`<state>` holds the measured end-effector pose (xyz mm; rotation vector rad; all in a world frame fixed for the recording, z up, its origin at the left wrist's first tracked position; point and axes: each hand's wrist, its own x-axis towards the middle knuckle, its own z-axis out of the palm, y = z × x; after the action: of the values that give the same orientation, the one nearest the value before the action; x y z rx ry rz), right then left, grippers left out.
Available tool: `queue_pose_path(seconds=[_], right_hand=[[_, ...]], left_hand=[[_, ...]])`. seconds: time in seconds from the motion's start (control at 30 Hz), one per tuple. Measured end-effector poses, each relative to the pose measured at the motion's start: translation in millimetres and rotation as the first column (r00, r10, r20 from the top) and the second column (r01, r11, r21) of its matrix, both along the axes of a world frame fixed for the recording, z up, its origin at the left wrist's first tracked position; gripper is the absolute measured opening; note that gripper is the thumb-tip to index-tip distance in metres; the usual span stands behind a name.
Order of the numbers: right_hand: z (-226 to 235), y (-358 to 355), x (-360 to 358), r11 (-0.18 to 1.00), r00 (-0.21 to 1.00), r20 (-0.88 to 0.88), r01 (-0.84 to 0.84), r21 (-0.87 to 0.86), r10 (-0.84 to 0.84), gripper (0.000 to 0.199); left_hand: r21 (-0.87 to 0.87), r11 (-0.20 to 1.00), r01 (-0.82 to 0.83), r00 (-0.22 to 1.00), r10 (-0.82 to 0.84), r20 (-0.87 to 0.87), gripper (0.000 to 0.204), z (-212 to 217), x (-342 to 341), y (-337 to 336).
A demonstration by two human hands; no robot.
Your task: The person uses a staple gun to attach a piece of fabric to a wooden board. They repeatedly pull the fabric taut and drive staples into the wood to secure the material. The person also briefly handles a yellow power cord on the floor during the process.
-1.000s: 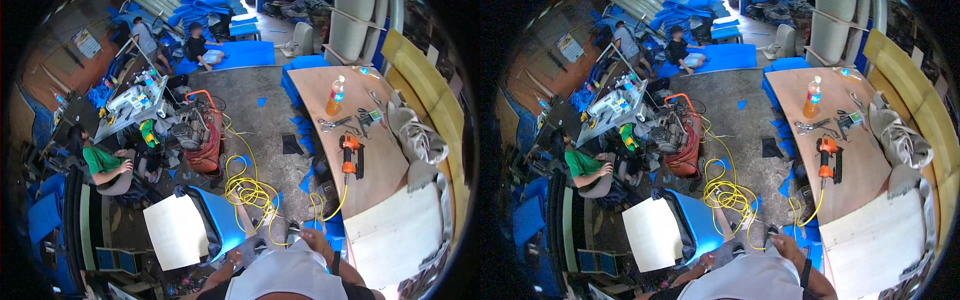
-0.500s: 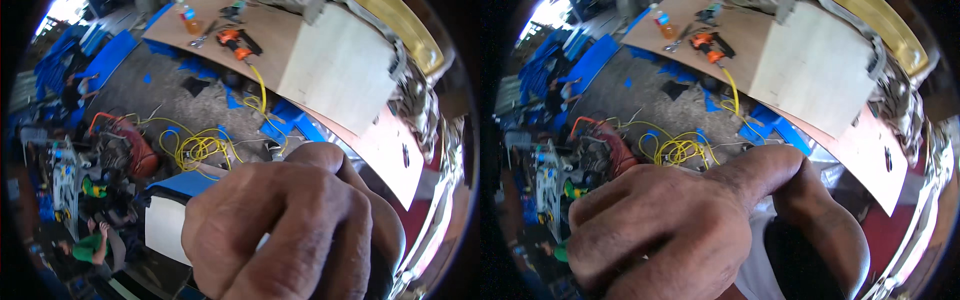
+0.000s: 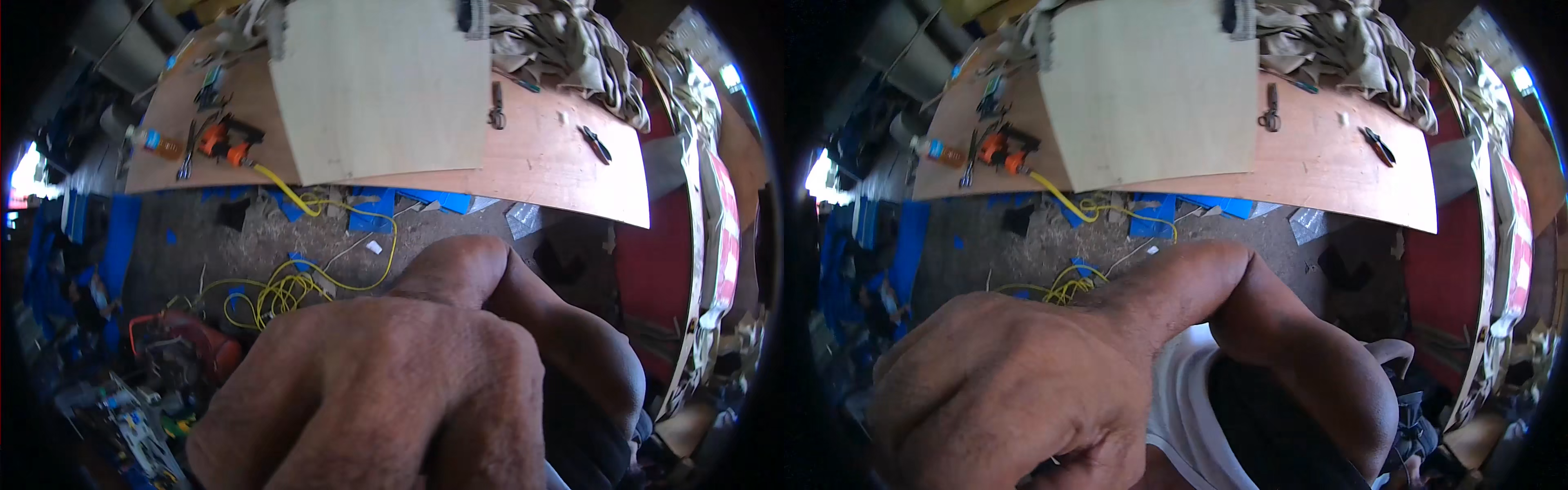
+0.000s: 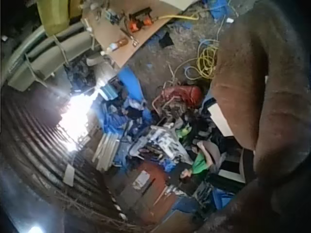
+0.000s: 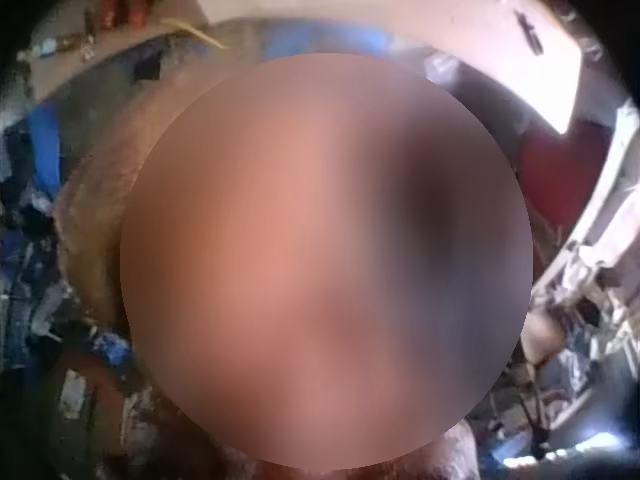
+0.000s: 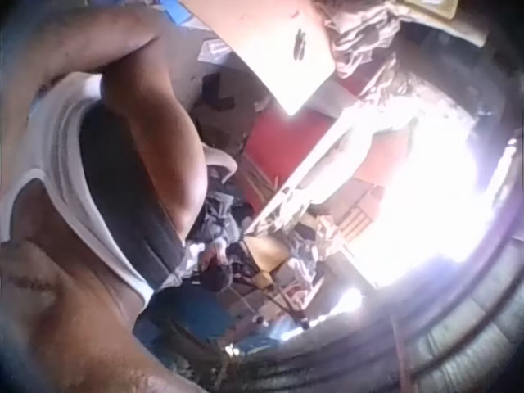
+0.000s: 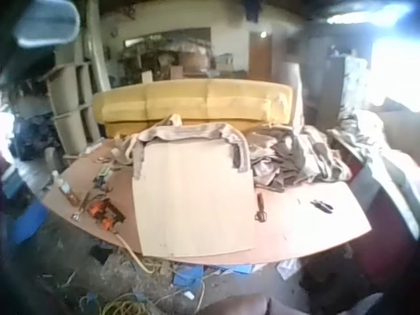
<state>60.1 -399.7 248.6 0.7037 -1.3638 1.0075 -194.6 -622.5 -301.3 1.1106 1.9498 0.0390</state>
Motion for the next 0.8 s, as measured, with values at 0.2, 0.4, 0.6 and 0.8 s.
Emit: queue_pose_path(seconds=[0.2, 0.4, 0.6, 0.8], right_hand=[[-6.1, 43.1, 110.7, 0.984, 0.983, -0.04, 0.178, -0.028, -0.179, 0.031], [-30.9, 79.1, 176.7, 0.954, 0.961, -0.007, 0.273, -0.128, -0.276, 0.033], [-118.0, 159.5, 225.0, 0.445, 0.668, 0.571, 0.744, -0.498, -0.478, 0.036], [-253.7, 263.3, 268.2, -0.197, 0.272, 0.939, 0.929, -0.313, -0.209, 0.051]], left_hand=[[0.04, 0.99, 0.131, 0.991, -0.131, -0.013, 0.033, 20.1, 52.1, 82.1], [0.136, 0.988, 0.068, 0.998, -0.065, -0.026, 0.035, 40.4, 90.7, 125.4], [0.538, 0.837, -0.1, 0.987, 0.153, -0.056, 0.038, 89.6, 77.5, 228.3], [0.852, 0.463, -0.243, 0.899, 0.437, 0.019, 0.041, 192.2, 41.1, 386.9]])
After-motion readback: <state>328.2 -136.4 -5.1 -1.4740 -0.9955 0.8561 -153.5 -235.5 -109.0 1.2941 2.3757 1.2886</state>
